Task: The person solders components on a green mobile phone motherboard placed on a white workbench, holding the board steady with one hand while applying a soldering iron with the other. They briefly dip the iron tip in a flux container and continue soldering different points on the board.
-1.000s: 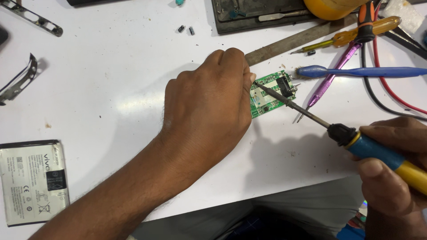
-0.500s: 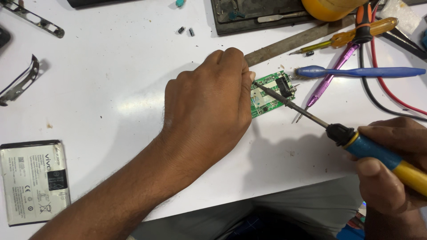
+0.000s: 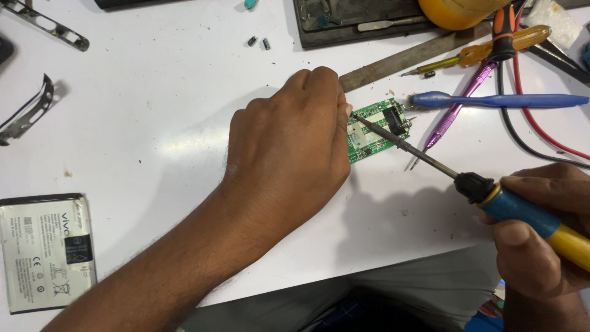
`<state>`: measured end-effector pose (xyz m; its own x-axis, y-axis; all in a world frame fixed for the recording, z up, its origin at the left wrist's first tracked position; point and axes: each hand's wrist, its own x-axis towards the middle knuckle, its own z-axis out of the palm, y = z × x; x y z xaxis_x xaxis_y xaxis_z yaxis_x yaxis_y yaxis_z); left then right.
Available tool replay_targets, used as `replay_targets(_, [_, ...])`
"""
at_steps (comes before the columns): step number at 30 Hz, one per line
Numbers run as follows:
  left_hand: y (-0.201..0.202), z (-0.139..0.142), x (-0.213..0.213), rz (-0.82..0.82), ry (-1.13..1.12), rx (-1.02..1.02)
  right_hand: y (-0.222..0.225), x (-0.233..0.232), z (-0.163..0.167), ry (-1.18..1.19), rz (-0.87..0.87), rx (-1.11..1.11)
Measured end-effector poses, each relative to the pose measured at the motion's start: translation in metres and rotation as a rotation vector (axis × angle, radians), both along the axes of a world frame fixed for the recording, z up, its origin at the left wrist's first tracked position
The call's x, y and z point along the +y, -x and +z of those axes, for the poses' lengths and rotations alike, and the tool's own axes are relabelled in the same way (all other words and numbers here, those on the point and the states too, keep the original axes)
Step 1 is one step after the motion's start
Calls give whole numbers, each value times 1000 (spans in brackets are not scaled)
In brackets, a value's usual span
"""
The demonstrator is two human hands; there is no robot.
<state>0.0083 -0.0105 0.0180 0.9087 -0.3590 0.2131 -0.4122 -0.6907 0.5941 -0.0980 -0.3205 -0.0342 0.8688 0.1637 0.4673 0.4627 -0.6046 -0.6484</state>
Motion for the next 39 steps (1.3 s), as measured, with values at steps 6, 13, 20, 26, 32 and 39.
replay_targets(6, [0, 0, -1, -8, -7, 1, 2, -6, -3, 28, -21, 17])
replay_targets(13, [0, 0, -2, -12, -23, 0, -1, 11, 13, 36, -42, 69])
replay_targets(20, [1, 1, -1, -16, -9, -27, 11, 25, 48, 184, -233, 347])
replay_targets(26, [0, 1, -1, -21, -32, 22, 13, 7, 11, 22, -211, 197])
replay_targets(32, [1, 0, 0, -22, 7, -63, 34, -36, -30, 175, -94, 112])
replay_targets(39, [1, -1, 0, -28, 2, -49, 28, -10, -13, 52, -48, 2])
